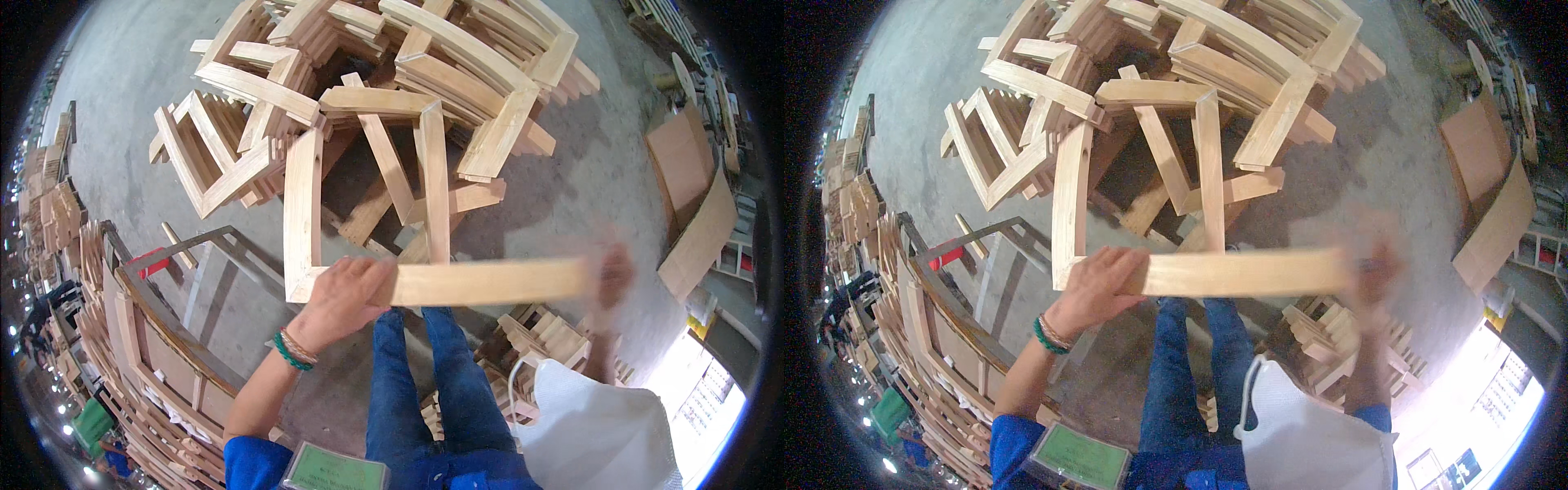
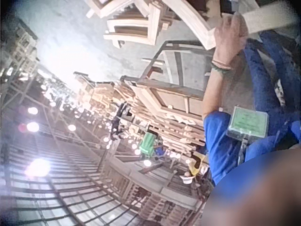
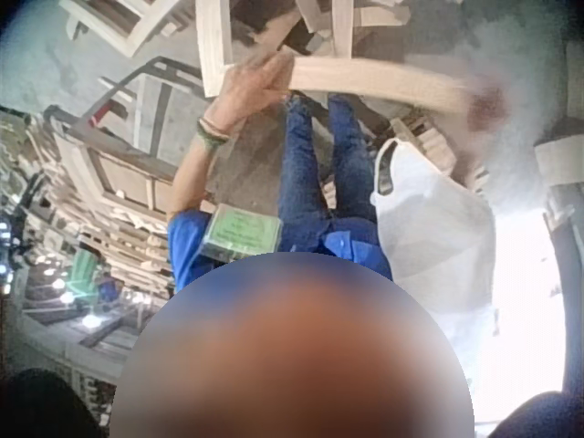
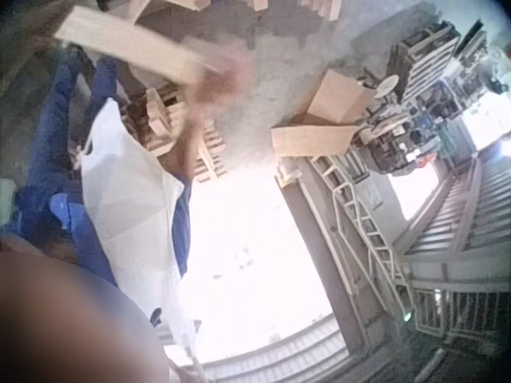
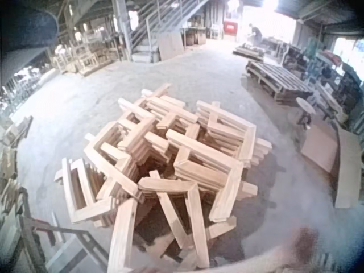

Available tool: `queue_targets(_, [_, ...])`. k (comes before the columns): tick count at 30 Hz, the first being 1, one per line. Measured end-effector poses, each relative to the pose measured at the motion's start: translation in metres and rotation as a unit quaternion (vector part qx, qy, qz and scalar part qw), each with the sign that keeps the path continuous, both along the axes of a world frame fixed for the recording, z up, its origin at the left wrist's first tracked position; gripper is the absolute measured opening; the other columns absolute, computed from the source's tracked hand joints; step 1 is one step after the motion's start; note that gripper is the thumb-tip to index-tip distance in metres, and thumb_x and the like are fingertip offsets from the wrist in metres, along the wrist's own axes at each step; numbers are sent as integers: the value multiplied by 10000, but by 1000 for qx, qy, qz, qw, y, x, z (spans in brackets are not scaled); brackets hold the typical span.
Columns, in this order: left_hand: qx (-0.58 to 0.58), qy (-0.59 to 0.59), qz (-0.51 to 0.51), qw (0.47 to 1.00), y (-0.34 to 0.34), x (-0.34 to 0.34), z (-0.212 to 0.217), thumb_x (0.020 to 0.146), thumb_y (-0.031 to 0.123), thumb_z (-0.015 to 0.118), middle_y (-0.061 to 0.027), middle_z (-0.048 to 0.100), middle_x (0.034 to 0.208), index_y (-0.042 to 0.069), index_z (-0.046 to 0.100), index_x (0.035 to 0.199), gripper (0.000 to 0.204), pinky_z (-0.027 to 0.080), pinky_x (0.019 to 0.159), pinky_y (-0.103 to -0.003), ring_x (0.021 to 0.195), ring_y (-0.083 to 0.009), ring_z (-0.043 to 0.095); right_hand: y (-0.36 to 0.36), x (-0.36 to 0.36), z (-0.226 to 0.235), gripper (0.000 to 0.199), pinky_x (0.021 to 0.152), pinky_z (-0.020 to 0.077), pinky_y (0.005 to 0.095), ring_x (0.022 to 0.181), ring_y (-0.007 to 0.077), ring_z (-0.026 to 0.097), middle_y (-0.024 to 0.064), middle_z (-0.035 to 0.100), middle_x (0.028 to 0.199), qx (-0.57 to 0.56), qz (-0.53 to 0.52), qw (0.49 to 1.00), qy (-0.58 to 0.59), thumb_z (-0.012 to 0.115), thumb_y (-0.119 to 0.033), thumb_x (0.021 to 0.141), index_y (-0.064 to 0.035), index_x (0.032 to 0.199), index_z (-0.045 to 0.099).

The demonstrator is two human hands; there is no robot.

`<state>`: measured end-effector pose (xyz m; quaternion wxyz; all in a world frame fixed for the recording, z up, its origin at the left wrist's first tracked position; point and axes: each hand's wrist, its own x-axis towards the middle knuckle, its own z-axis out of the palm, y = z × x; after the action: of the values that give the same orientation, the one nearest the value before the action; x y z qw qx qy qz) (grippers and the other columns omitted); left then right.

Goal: The person assembles wooden frame components by hand in a workshop. They pick up individual pieces, align them into rectangular frames, and place the completed frames onto a growing stack on the floor.

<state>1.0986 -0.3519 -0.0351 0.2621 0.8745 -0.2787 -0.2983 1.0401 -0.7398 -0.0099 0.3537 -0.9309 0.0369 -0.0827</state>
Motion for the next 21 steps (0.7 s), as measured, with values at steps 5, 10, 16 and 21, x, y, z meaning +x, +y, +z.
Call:
queue_targets(5, [-261,293,213,895,16,32,-18,789,322,733,-94,601,1136,42,438,1324,672,468,878,-336,1015,-204,590,-18,-21,6,171,833,465,272,968,164,586,96,639,1065,146,-135,980,10,615,-46,828,-37,997,640])
queue_targets(10, [-495,477,299,662,12,41,-71,880,497,556,-152,577,1101,-12,412,1270,657,505,868,-372,1005,-245,598,75,-36,-40,681,868,504,353,1083,291,580,103,543,1280,-21,149,971,186,794,-281,669,-121,1280,538])
queue_targets(16, [-651,580,343,350,-7,9,-136,800,556,632,-131,537,1080,84,252,1418,865,489,923,-501,1033,-335,565,92,-15,-72,943,772,544,393,1061,299,589,129,414,1376,-124,336,905,230,771,-232,667,-146,1449,249])
queue_targets(21, [-564,558,347,500,-35,21,-166,844,553,563,-204,537,1239,73,220,1444,841,433,988,-488,1171,-346,515,67,-6,-131,810,745,544,403,1025,320,583,134,436,1248,-140,317,904,248,743,-67,648,-119,1356,351])
